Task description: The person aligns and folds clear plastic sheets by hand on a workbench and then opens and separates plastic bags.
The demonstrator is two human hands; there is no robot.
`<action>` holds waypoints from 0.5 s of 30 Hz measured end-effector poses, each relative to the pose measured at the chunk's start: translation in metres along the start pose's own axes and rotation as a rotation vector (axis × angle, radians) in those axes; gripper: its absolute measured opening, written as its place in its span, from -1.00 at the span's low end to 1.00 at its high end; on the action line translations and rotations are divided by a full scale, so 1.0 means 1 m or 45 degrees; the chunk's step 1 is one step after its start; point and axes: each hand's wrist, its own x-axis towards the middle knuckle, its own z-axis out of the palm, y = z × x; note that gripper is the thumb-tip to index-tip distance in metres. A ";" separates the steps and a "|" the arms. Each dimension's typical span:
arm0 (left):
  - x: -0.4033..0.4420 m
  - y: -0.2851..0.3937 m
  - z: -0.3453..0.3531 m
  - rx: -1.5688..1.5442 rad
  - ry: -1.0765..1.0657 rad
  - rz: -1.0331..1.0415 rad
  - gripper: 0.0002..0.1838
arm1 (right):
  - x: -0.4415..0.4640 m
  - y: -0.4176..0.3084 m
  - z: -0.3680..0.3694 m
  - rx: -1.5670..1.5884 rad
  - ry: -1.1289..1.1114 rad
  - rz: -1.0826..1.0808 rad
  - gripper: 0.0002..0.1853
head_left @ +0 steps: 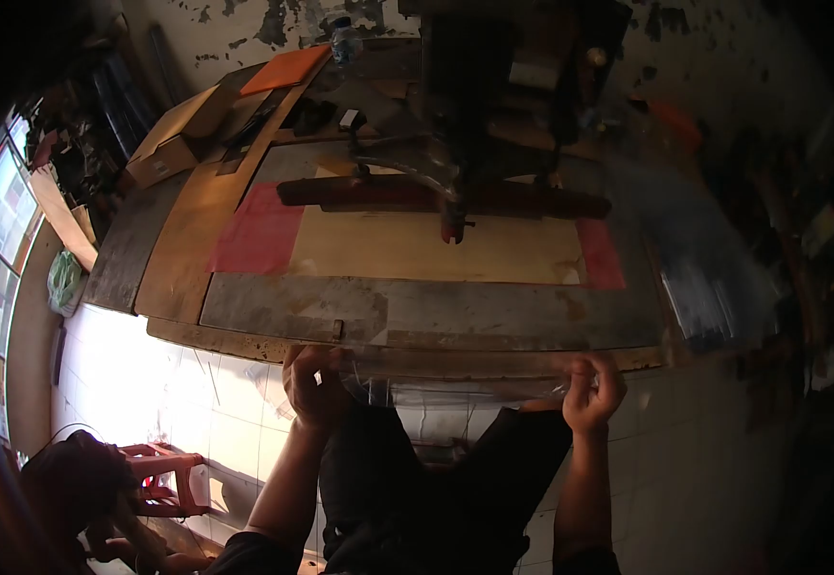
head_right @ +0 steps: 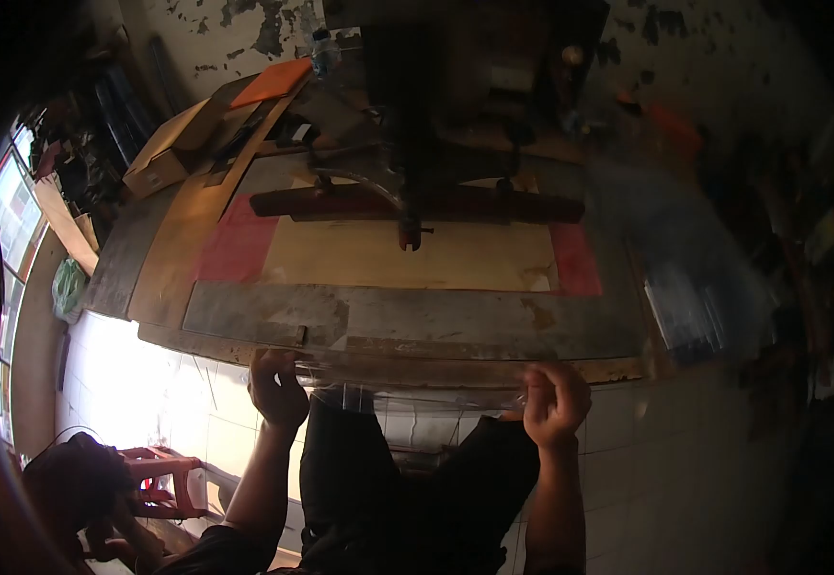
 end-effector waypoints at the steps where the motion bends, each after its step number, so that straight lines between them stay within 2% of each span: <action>1: 0.007 0.008 -0.008 0.001 -0.054 -0.139 -0.92 | 0.005 -0.009 -0.011 0.124 -0.074 0.271 -0.91; 2: 0.015 0.015 -0.016 0.003 -0.105 -0.277 -0.94 | 0.018 -0.016 -0.019 0.259 -0.108 0.411 -0.91; 3: 0.027 0.023 -0.023 0.007 -0.094 -0.275 -0.94 | 0.025 -0.021 -0.020 0.359 -0.016 0.509 -0.89; 5: 0.057 0.036 -0.032 -0.408 -0.273 -0.774 -0.97 | 0.046 -0.030 -0.029 0.395 -0.084 0.598 -0.86; 6: 0.072 0.041 -0.036 -0.506 -0.320 -0.879 -0.90 | 0.056 -0.033 -0.031 0.401 -0.086 0.580 -0.86; 8: 0.092 0.040 -0.031 -0.488 -0.362 -0.931 -0.88 | 0.073 -0.038 -0.030 0.512 -0.075 0.762 -0.81; 9: 0.102 0.038 -0.028 -0.478 -0.427 -0.990 -0.85 | 0.080 -0.032 -0.025 0.517 -0.077 0.750 -0.81; 11: 0.104 0.013 -0.009 -0.462 -0.457 -0.947 -0.77 | 0.088 -0.006 -0.008 0.381 -0.151 0.723 -0.74; 12: 0.102 -0.005 0.004 -0.496 -0.491 -0.857 -0.75 | 0.083 0.017 0.007 0.334 -0.146 0.591 -0.69; 13: 0.097 -0.020 0.015 -0.523 -0.524 -0.768 -0.72 | 0.080 0.022 0.013 0.338 -0.150 0.585 -0.69; 15: 0.090 -0.035 0.022 -0.537 -0.555 -0.853 -0.69 | 0.075 0.027 0.028 0.292 -0.231 0.678 -0.67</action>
